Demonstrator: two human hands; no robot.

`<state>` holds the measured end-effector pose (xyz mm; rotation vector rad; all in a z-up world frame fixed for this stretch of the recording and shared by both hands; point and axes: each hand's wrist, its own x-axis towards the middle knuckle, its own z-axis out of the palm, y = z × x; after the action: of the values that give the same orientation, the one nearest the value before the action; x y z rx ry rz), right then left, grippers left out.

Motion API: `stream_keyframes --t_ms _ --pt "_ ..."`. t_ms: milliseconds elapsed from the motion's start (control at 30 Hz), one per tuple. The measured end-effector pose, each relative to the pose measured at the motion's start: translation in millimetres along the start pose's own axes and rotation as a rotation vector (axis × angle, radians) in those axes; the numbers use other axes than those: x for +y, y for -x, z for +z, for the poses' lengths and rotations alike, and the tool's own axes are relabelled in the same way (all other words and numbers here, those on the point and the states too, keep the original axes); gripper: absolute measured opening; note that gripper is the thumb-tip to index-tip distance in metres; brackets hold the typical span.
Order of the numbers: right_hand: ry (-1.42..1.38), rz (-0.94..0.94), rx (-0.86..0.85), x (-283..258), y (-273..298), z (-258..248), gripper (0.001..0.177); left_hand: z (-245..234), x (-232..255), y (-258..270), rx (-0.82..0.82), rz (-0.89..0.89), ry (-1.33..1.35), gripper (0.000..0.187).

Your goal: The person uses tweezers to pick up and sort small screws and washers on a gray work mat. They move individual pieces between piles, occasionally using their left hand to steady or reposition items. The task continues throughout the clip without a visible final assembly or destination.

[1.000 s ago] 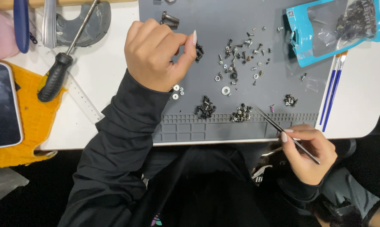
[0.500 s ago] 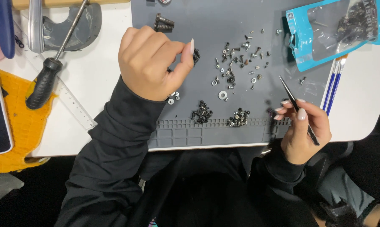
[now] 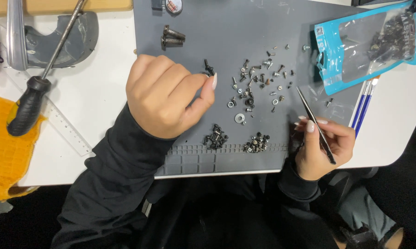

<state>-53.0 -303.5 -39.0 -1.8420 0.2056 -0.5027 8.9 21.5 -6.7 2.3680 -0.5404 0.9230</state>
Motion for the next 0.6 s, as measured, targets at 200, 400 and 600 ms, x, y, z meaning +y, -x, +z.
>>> stream_keyframes --t_ms 200,400,600 --pt "0.084 -0.05 -0.078 -8.4 -2.2 5.6 0.022 -5.2 6.3 -6.9 -0.05 0.013 0.006 0.03" --pt "0.157 -0.096 -0.132 -6.4 -0.5 -2.8 0.027 -5.2 9.9 -8.3 -0.052 0.022 0.0 0.026" --pt "0.111 -0.125 -0.21 -2.6 0.5 -5.1 0.027 -4.6 10.6 -7.7 -0.074 0.01 0.008 0.027"
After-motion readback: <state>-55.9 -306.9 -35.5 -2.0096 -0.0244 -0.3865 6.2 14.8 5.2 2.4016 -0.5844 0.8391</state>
